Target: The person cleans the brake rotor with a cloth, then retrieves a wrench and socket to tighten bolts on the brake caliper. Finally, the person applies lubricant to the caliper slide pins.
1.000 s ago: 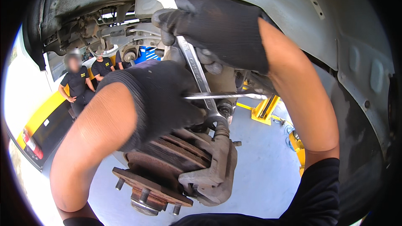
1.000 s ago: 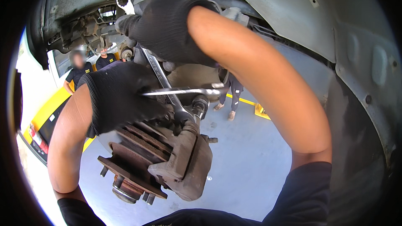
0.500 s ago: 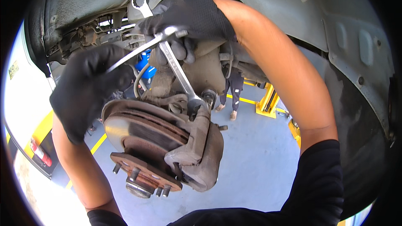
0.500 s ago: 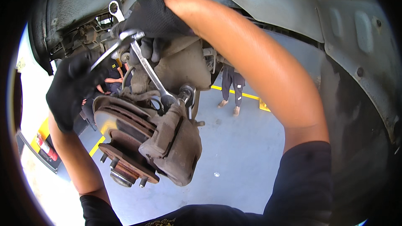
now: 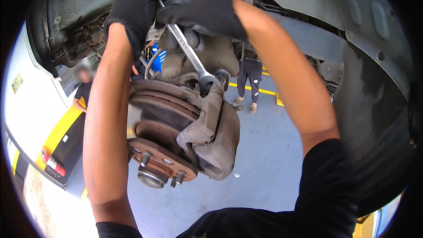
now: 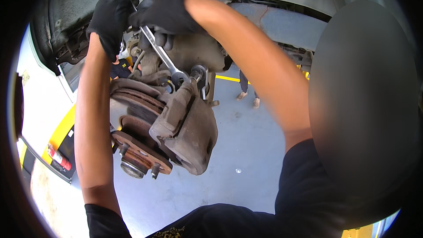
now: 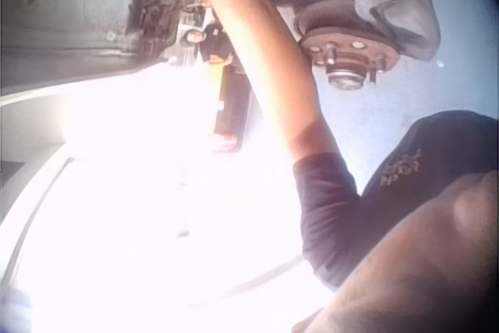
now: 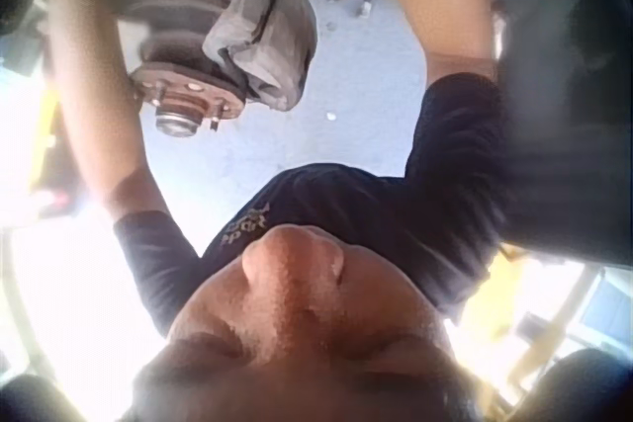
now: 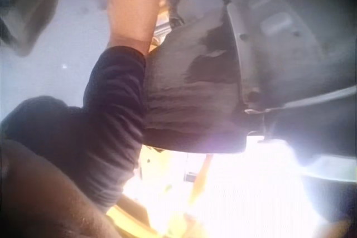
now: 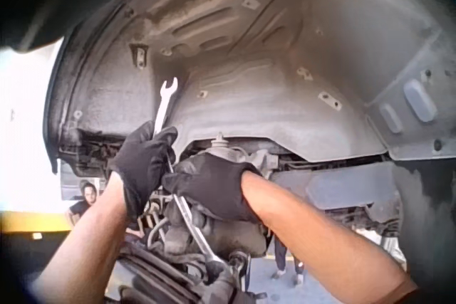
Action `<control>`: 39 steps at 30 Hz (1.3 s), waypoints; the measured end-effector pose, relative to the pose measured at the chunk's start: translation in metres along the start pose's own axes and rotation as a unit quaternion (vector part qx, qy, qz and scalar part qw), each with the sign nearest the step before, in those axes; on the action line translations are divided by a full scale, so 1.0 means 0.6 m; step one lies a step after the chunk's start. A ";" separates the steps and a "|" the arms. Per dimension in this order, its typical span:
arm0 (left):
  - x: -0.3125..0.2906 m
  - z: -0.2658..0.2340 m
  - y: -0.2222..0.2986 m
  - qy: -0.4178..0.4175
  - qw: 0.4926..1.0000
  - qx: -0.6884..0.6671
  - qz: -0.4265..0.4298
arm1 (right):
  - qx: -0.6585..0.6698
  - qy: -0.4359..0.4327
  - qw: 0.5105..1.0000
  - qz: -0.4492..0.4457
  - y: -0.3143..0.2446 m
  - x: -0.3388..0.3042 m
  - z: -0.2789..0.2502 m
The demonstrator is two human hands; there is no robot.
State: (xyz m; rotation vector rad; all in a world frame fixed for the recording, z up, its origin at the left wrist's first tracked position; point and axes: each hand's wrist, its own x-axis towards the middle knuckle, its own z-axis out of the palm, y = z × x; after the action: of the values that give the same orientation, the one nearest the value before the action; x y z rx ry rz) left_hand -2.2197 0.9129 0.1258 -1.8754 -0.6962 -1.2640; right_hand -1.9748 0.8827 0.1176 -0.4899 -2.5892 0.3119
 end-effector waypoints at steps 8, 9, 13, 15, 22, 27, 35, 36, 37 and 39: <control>-0.017 0.041 0.070 0.094 0.888 -0.247 -0.376 | 0.383 0.291 0.862 0.160 0.168 -0.326 0.190; -0.016 0.041 0.077 0.097 0.866 -0.293 -0.392 | 0.345 0.276 0.874 0.204 0.148 -0.314 0.228; -0.010 0.031 0.109 0.101 0.765 -0.457 -0.442 | 0.412 0.223 0.881 0.063 0.215 -0.295 0.328; 0.007 0.024 0.150 0.114 0.758 -0.426 -0.480 | 0.578 0.206 0.789 0.023 0.206 -0.272 0.335; 0.000 0.042 0.121 0.161 0.774 -0.440 -0.425 | 0.550 0.185 0.812 0.059 0.203 -0.250 0.307; 0.003 0.042 0.155 0.172 0.817 -0.349 -0.427 | 0.497 0.187 0.846 0.050 0.205 -0.247 0.303; -0.005 0.034 0.159 0.161 0.835 -0.327 -0.412 | 0.542 0.195 0.811 0.101 0.181 -0.236 0.299; -0.003 0.033 0.179 0.160 0.820 -0.345 -0.428 | 0.516 0.191 0.828 0.106 0.185 -0.244 0.296; -0.002 0.033 0.199 0.159 0.804 -0.363 -0.444 | 0.509 0.188 0.833 0.110 0.183 -0.249 0.293; 0.002 0.025 0.192 0.145 0.821 -0.341 -0.435 | 0.517 0.184 0.829 0.106 0.161 -0.246 0.288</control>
State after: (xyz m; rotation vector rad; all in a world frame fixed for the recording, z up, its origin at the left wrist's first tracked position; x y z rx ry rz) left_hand -2.1222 0.8603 0.0904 -1.8361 -1.0854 -2.6126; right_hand -1.9126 0.8901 -0.1215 -0.3580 -1.6351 1.4238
